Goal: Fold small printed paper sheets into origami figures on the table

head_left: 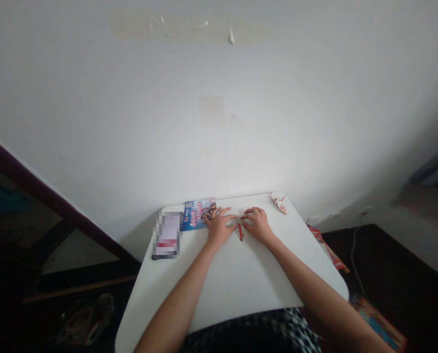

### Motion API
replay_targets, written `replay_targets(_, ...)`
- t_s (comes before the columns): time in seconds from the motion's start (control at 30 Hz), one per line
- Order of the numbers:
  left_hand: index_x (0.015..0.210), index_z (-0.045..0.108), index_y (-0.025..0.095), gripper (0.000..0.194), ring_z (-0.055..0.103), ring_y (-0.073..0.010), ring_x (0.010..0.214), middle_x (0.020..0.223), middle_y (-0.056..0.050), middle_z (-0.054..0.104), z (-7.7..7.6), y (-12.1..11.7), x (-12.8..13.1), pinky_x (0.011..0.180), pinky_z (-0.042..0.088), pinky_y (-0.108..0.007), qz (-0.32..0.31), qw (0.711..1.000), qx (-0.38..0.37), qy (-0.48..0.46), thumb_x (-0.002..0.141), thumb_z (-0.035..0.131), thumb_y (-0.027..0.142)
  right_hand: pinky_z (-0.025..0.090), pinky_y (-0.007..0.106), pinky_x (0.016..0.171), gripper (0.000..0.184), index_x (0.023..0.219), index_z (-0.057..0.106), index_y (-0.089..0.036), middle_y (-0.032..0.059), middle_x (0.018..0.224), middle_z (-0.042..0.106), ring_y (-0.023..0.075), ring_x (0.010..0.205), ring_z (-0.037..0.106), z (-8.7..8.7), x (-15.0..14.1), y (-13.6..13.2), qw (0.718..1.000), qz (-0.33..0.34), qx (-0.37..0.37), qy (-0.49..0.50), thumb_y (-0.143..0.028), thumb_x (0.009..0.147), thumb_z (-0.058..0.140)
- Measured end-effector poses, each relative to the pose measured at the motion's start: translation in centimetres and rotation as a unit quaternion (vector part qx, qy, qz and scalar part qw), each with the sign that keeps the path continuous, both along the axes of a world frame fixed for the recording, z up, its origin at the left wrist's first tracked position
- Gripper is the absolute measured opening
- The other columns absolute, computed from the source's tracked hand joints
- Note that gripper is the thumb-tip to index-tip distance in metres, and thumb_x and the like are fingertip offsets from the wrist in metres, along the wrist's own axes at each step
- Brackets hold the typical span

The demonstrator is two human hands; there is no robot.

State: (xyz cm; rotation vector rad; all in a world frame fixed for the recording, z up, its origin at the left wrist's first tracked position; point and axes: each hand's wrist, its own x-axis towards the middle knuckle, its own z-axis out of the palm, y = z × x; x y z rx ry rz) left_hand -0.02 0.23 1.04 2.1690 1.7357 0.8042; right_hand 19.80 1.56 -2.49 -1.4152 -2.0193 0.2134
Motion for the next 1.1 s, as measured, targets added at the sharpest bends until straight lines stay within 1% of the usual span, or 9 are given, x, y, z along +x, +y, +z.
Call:
replay_targets(0.13, 0.106, 0.078, 0.042, 0.026, 0.041, -0.0342, 0.146, 0.145, 0.002, 0.064, 0.2, -0.2, 0.1, 0.121, 0.005, -0.078, 0.006, 1.0, 0.011, -0.002, 0.083, 0.079, 0.03, 0.04, 0.046, 0.107, 0.018, 0.103, 0.08, -0.029, 0.0071, 0.121, 0.069, 0.0284, 0.124, 0.05, 0.0, -0.1, 0.0, 1.0, -0.003, 0.018, 0.009, -0.026, 0.086, 0.075)
replay_targets(0.23, 0.105, 0.078, 0.04, 0.023, 0.042, -0.0336, 0.145, 0.143, 0.001, 0.065, 0.3, -0.4, 0.2, 0.121, 0.008, -0.077, 0.011, 1.0, 0.024, -0.002, 0.084, 0.078, 0.032, 0.043, 0.046, 0.105, 0.014, 0.1, 0.079, -0.027, 0.0082, 0.118, 0.068, 0.0284, 0.122, 0.051, 0.0, -0.1, -0.1, 0.999, 0.008, 0.04, 0.016, -0.025, 0.087, 0.075)
replay_targets(0.37, 0.093, 0.08, 0.035, 0.009, 0.041, -0.0344, 0.145, 0.142, 0.001, 0.067, 0.2, -0.4, 0.2, 0.121, 0.005, -0.079, 0.015, 1.0, 0.02, -0.009, 0.085, 0.077, 0.031, 0.044, 0.046, 0.104, 0.01, 0.095, 0.077, -0.025, 0.0084, 0.114, 0.069, 0.029, 0.123, 0.051, 0.3, -0.2, -0.3, 0.998, 0.023, 0.06, 0.019, -0.021, 0.086, 0.075)
replay_targets(0.47, 0.085, 0.08, 0.034, 0.004, 0.041, -0.035, 0.146, 0.142, 0.002, 0.067, 0.0, -0.3, 0.2, 0.12, 0.003, -0.081, 0.016, 1.0, 0.015, -0.013, 0.084, 0.078, 0.03, 0.043, 0.046, 0.104, 0.009, 0.093, 0.076, -0.024, 0.0075, 0.109, 0.069, 0.0282, 0.119, 0.052, 0.5, -0.3, -0.4, 0.998, 0.022, 0.051, 0.02, -0.019, 0.086, 0.075)
replay_targets(0.63, 0.085, 0.08, 0.034, 0.003, 0.042, -0.0352, 0.145, 0.142, 0.0, 0.066, 0.0, -0.2, 0.3, 0.12, 0.004, -0.081, 0.018, 1.0, 0.013, -0.006, 0.083, 0.079, 0.032, 0.038, 0.05, 0.109, 0.006, 0.093, 0.076, -0.024, 0.0066, 0.1, 0.071, 0.0278, 0.112, 0.055, 1.1, -0.6, -0.6, 1.0, -0.002, 0.009, 0.001, -0.028, 0.089, 0.073)
replay_targets(0.77, 0.089, 0.082, 0.033, 0.007, 0.041, -0.036, 0.146, 0.142, -0.003, 0.065, 0.0, -0.2, 0.3, 0.118, 0.006, -0.082, 0.013, 1.0, 0.012, 0.006, 0.083, 0.079, 0.032, 0.027, 0.059, 0.117, 0.01, 0.096, 0.077, -0.026, 0.0063, 0.102, 0.071, 0.0276, 0.113, 0.056, 1.9, -1.0, -0.9, 0.999, -0.018, -0.003, -0.036, -0.032, 0.093, 0.069)
replay_targets(0.87, 0.091, 0.082, 0.033, 0.008, 0.041, -0.0361, 0.146, 0.143, -0.004, 0.065, 0.1, -0.2, 0.3, 0.117, 0.005, -0.082, 0.014, 1.0, 0.01, 0.01, 0.083, 0.08, 0.031, 0.019, 0.064, 0.12, 0.011, 0.099, 0.076, -0.026, 0.0051, 0.102, 0.072, 0.0273, 0.115, 0.056, 2.5, -1.2, -1.0, 0.998, -0.016, -0.009, -0.056, -0.032, 0.094, 0.068)
replay_targets(0.97, 0.092, 0.082, 0.032, 0.01, 0.041, -0.0364, 0.146, 0.144, -0.005, 0.064, 0.0, -0.2, 0.2, 0.117, 0.004, -0.082, 0.013, 1.0, 0.007, 0.012, 0.082, 0.081, 0.03, 0.018, 0.068, 0.12, 0.012, 0.1, 0.076, -0.026, 0.0047, 0.103, 0.072, 0.0274, 0.116, 0.056, 2.8, -1.4, -1.0, 0.998, -0.015, -0.019, -0.063, -0.033, 0.095, 0.067)
replay_targets(1.1, 0.09, 0.082, 0.033, 0.009, 0.039, -0.0364, 0.147, 0.145, -0.003, 0.063, -0.1, 0.0, 0.2, 0.117, 0.004, -0.083, 0.015, 1.0, 0.003, 0.011, 0.081, 0.081, 0.03, 0.019, 0.068, 0.119, 0.012, 0.098, 0.074, -0.025, 0.0057, 0.102, 0.072, 0.0268, 0.116, 0.057, 2.9, -1.7, -0.8, 0.997, -0.015, -0.02, -0.07, -0.033, 0.096, 0.066)
